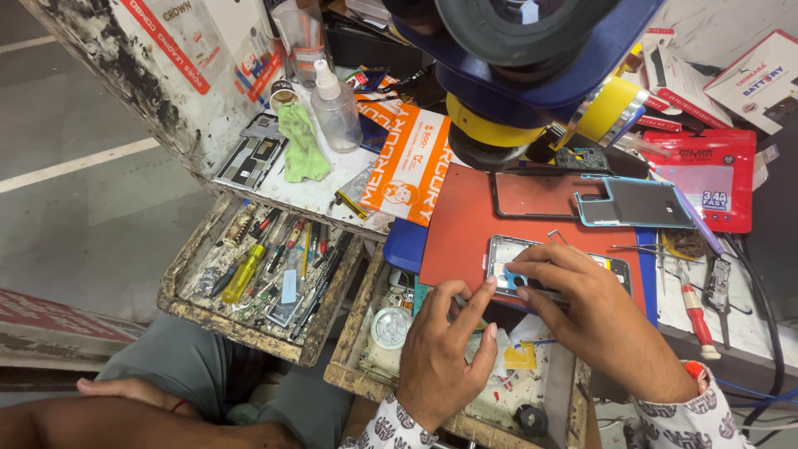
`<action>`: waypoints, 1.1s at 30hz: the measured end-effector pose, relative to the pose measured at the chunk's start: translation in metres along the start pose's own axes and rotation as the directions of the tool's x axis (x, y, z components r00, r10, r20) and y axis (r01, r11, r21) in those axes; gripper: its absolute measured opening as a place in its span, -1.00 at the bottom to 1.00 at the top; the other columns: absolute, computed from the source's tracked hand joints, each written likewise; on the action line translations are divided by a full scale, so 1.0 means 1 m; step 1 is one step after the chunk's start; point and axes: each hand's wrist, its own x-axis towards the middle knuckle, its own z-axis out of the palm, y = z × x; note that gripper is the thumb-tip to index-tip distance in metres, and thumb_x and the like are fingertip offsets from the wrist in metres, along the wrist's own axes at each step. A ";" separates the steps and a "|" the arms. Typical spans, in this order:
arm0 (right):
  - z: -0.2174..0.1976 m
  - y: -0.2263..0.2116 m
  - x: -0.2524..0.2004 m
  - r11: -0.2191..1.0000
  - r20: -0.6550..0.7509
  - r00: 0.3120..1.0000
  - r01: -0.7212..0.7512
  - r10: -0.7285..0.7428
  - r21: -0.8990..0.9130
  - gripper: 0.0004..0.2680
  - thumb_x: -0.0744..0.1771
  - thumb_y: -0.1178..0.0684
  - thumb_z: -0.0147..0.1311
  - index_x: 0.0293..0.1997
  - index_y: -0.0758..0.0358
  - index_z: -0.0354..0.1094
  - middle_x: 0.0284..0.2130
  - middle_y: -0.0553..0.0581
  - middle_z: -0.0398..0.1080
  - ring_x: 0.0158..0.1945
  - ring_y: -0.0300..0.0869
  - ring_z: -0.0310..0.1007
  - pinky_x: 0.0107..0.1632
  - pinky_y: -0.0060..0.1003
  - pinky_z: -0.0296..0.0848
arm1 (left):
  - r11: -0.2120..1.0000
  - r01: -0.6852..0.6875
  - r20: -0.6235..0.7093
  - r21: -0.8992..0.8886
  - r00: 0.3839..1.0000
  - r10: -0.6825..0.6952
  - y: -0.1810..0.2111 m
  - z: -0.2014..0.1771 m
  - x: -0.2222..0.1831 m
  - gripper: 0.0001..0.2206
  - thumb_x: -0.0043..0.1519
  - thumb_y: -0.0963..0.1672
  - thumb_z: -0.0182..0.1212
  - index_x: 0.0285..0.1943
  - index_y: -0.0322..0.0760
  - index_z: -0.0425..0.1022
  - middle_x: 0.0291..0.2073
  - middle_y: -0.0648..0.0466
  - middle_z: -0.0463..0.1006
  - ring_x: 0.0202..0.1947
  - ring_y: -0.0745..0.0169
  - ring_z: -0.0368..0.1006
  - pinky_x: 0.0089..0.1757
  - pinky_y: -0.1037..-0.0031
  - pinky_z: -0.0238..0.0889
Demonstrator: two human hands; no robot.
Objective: The person cleans a smartphone camera module with a white wipe, then places it into the camera cutout on the back of a disassembled smartphone. They then power on the device and interact with the touchscreen to test functionality.
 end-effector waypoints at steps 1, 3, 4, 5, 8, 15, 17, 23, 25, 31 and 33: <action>0.000 -0.001 0.000 1.000 -0.005 1.000 -0.006 0.006 -0.011 -0.79 0.23 0.19 0.22 -0.06 0.27 0.51 -0.12 0.14 0.48 -0.06 0.00 0.54 -0.06 -0.20 0.52 | 1.000 0.000 0.000 0.000 1.000 0.000 0.000 0.000 0.000 -0.48 0.20 -0.17 0.29 0.40 -0.28 0.39 -0.02 -0.03 0.34 -0.11 0.09 0.39 -0.06 0.28 0.34; 0.001 -0.002 0.001 0.999 -0.015 1.000 -0.020 0.019 -0.032 -0.79 0.23 0.19 0.23 -0.08 0.28 0.51 -0.14 0.15 0.47 -0.09 0.00 0.53 -0.09 -0.19 0.52 | 1.000 -0.011 0.001 0.004 1.000 0.011 0.000 0.001 0.000 -0.47 0.20 -0.17 0.28 0.42 -0.28 0.38 -0.01 -0.03 0.33 -0.08 0.07 0.39 -0.05 0.28 0.33; 0.001 -0.002 0.002 0.999 -0.012 1.000 -0.029 0.029 -0.030 -0.80 0.22 0.18 0.24 -0.09 0.28 0.51 -0.14 0.15 0.46 -0.10 0.00 0.53 -0.10 -0.19 0.52 | 1.000 -0.014 0.001 0.007 1.000 0.014 0.000 0.001 0.000 -0.47 0.20 -0.16 0.28 0.42 -0.29 0.37 -0.01 -0.04 0.33 -0.07 0.07 0.39 -0.05 0.27 0.33; 0.002 -0.002 0.003 0.999 -0.009 0.999 -0.038 0.038 -0.028 -0.80 0.22 0.18 0.24 -0.09 0.28 0.52 -0.15 0.15 0.46 -0.11 -0.01 0.53 -0.12 -0.19 0.53 | 1.000 -0.005 0.009 0.006 1.000 0.005 0.000 0.001 0.000 -0.47 0.20 -0.16 0.28 0.42 -0.28 0.37 -0.01 -0.04 0.33 -0.08 0.07 0.39 -0.05 0.27 0.33; 0.001 -0.003 0.005 0.994 0.017 0.994 -0.108 0.108 0.003 -0.80 0.21 0.18 0.25 -0.11 0.27 0.52 -0.18 0.14 0.47 -0.16 -0.03 0.56 -0.17 -0.21 0.54 | 1.000 0.018 0.030 0.007 0.999 -0.018 0.000 0.000 0.000 -0.47 0.20 -0.16 0.28 0.42 -0.26 0.37 -0.02 -0.04 0.33 -0.10 0.07 0.39 -0.06 0.27 0.33; -0.002 0.008 0.008 0.998 0.042 0.999 -0.035 0.032 0.060 -0.84 0.23 0.21 0.23 -0.15 0.34 0.49 -0.18 0.13 0.49 -0.15 -0.05 0.59 -0.15 -0.24 0.55 | 0.993 -0.035 -0.007 0.115 0.999 0.036 0.001 0.004 0.000 -0.49 0.21 -0.15 0.28 0.40 -0.24 0.39 0.00 -0.04 0.35 -0.05 0.03 0.40 -0.05 0.22 0.32; 0.000 0.009 0.009 0.996 0.043 0.996 -0.083 0.082 0.025 -0.84 0.22 0.21 0.24 -0.17 0.33 0.51 -0.21 0.12 0.49 -0.18 -0.05 0.59 -0.16 -0.23 0.54 | 0.988 -0.047 -0.002 0.149 0.999 0.048 0.000 0.004 -0.001 -0.48 0.21 -0.15 0.28 0.40 -0.25 0.38 0.00 -0.05 0.36 -0.04 0.02 0.40 -0.05 0.21 0.32; 0.004 0.008 0.005 0.999 -0.006 0.999 -0.037 0.036 -0.027 -0.82 0.22 0.21 0.24 -0.14 0.31 0.53 -0.20 0.14 0.46 -0.16 -0.01 0.54 -0.16 -0.19 0.51 | 0.990 -0.058 -0.007 0.132 0.998 0.060 0.004 0.002 0.002 -0.47 0.23 -0.12 0.28 0.42 -0.28 0.35 -0.02 -0.06 0.35 -0.02 -0.01 0.39 -0.04 0.18 0.31; 0.003 0.008 0.005 0.999 -0.017 1.000 -0.009 0.009 -0.044 -0.82 0.22 0.21 0.24 -0.13 0.31 0.53 -0.20 0.15 0.45 -0.14 0.01 0.52 -0.14 -0.17 0.50 | 0.992 -0.053 0.001 0.116 0.999 0.054 0.008 -0.003 0.006 -0.46 0.24 -0.11 0.27 0.44 -0.32 0.32 -0.05 -0.07 0.35 -0.04 -0.02 0.38 -0.05 0.17 0.30; 0.005 0.006 0.005 0.998 -0.019 0.999 -0.030 0.029 -0.059 -0.82 0.22 0.21 0.24 -0.13 0.29 0.53 -0.22 0.13 0.45 -0.14 -0.01 0.51 -0.12 -0.17 0.49 | 0.992 -0.038 0.067 0.121 0.997 0.030 0.006 -0.015 0.025 -0.59 0.26 -0.11 0.26 0.30 -0.29 0.48 -0.30 0.02 0.35 -0.21 0.10 0.38 -0.20 0.25 0.31; 0.004 0.005 0.005 0.998 -0.017 0.998 -0.053 0.053 -0.045 -0.83 0.22 0.21 0.23 -0.14 0.29 0.52 -0.23 0.13 0.44 -0.15 -0.03 0.51 -0.13 -0.18 0.49 | 0.973 -0.117 0.058 0.197 0.993 0.108 0.002 -0.015 0.030 -0.64 0.26 -0.11 0.26 0.25 -0.29 0.51 -0.31 0.04 0.35 -0.23 0.13 0.39 -0.21 0.26 0.33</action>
